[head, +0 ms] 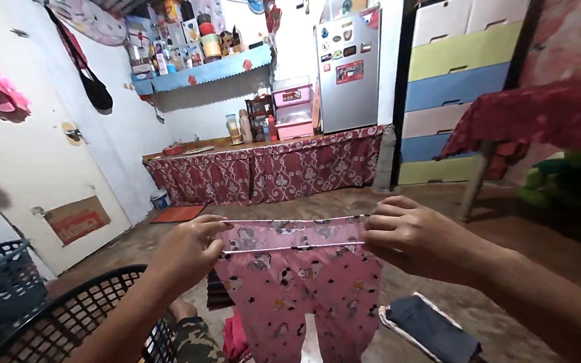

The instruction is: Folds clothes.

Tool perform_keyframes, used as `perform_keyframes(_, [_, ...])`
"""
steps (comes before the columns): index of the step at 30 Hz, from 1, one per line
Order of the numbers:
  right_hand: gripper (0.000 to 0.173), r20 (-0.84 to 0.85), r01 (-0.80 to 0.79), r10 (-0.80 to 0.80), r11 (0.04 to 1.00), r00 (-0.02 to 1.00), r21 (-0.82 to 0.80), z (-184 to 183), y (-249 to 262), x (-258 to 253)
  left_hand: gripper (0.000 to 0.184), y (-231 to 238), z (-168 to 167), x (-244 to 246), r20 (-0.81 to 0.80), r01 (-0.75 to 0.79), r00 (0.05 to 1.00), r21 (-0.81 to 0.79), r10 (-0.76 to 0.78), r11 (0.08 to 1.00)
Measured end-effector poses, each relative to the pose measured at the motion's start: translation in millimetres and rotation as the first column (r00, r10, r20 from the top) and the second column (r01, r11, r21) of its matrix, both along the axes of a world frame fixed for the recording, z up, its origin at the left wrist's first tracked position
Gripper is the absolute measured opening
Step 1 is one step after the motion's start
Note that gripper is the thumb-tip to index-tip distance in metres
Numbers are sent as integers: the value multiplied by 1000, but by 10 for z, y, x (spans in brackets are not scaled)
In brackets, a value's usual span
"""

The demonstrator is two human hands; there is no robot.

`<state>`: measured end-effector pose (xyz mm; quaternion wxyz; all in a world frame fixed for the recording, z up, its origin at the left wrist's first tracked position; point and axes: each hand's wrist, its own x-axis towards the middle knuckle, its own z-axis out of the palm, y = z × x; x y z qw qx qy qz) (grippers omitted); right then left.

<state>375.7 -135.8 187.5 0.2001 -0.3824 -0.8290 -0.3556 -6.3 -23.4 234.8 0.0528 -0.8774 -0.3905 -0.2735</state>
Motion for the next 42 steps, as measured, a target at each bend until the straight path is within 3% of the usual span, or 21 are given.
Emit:
perform_keyframes(8, [30,-142,-56,49,997,989,-47,122,1,3,31,40,-65,62,89,-18,996,117,8,993])
perform_keyframes(14, [30,-301,-51,32,997,953,-57,133,-39,33,62,114,-154,-34,142,72,985,157,-94,985])
perform_keyframes(19, [29,-390,-49,28,998,921,-45,106,-25,-10,30,70,-216,-19,347,258,888,168,-302,951])
perform_keyframes(25, [30,-430,44,-32,999,902,18,109,-14,-129,3,-71,-191,45,458,574,726,6,-513,819])
perform_keyframes(26, [30,-428,56,-41,998,903,24,112,-12,-138,10,-89,-169,42,429,599,737,-57,-522,799])
perform_keyframes(29, [27,-432,59,-50,998,900,8,112,1,-177,54,-179,-27,72,185,584,812,-298,-554,755])
perform_keyframes(30, [22,-433,47,-45,999,900,-6,110,6,-201,58,-191,4,93,81,582,800,-345,-595,736])
perform_keyframes(34, [13,-456,5,-40,997,889,-79,75,30,-301,57,-234,14,219,-222,509,711,-493,-668,705])
perform_keyframes(38, [5,-519,-61,-31,985,854,-160,77,13,-348,53,-328,50,408,-461,229,733,-526,-501,819])
perform_keyframes(40, [11,-596,-111,-71,958,800,-263,95,-25,-381,51,-310,88,470,-489,153,762,-502,-425,851])
perform_keyframes(42, [23,-706,-216,-142,894,693,-392,131,-79,-428,50,-268,149,483,-387,147,830,-544,-402,826])
